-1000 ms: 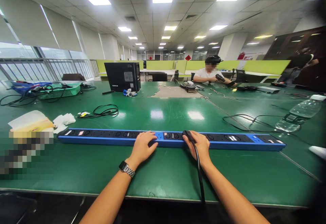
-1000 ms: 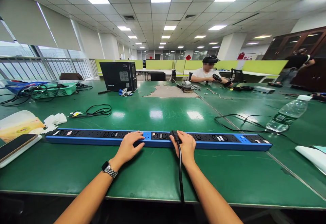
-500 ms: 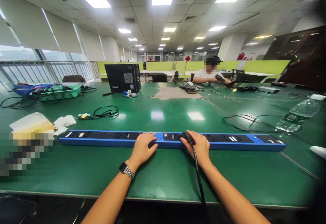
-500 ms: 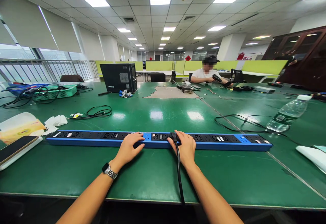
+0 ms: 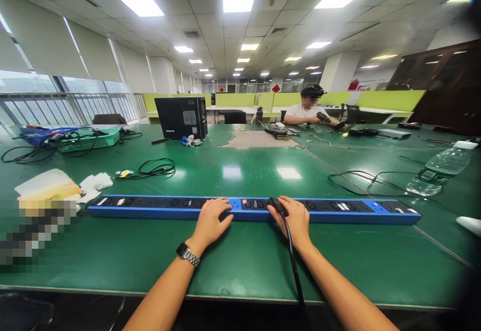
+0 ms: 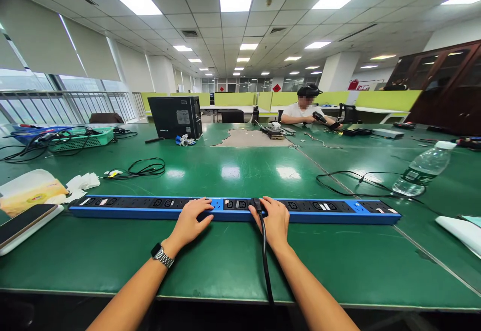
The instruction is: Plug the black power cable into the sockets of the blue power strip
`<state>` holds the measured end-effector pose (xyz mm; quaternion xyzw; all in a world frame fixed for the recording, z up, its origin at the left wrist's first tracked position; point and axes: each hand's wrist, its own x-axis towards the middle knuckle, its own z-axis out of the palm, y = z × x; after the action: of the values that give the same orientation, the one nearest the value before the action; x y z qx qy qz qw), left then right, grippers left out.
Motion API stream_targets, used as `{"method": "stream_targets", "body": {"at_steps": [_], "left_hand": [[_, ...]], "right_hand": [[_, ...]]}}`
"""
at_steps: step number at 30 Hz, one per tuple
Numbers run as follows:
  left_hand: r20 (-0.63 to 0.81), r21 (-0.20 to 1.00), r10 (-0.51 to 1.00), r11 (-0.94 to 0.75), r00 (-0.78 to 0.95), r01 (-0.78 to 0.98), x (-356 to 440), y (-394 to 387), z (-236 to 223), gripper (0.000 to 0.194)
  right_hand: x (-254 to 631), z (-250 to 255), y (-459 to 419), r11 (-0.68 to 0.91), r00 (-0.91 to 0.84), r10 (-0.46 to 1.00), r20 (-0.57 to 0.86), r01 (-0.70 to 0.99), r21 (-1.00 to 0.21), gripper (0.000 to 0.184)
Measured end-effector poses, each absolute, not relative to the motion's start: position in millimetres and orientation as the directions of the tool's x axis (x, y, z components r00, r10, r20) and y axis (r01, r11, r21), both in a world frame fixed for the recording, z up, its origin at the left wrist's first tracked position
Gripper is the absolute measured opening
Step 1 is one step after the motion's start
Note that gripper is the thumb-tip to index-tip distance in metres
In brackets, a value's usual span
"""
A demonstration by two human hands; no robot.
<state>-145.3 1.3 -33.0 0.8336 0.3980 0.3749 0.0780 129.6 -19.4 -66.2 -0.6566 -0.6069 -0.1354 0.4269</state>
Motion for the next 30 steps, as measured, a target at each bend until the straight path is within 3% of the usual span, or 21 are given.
{"method": "stream_targets", "body": {"at_steps": [17, 30], "left_hand": [[0.569, 0.436, 0.721, -0.672, 0.396, 0.599, -145.1, 0.6, -32.5, 0.02], [0.548, 0.441, 0.735, -0.66, 0.4, 0.608, -145.2, -0.2, -31.7, 0.021]], "right_hand": [[134.6, -61.7, -19.4, 0.194, 0.253, 0.658, 0.71, 0.854, -0.483, 0.049], [130.7, -60.1, -22.1, 0.158, 0.197, 0.692, 0.694, 0.897, -0.413, 0.046]]}}
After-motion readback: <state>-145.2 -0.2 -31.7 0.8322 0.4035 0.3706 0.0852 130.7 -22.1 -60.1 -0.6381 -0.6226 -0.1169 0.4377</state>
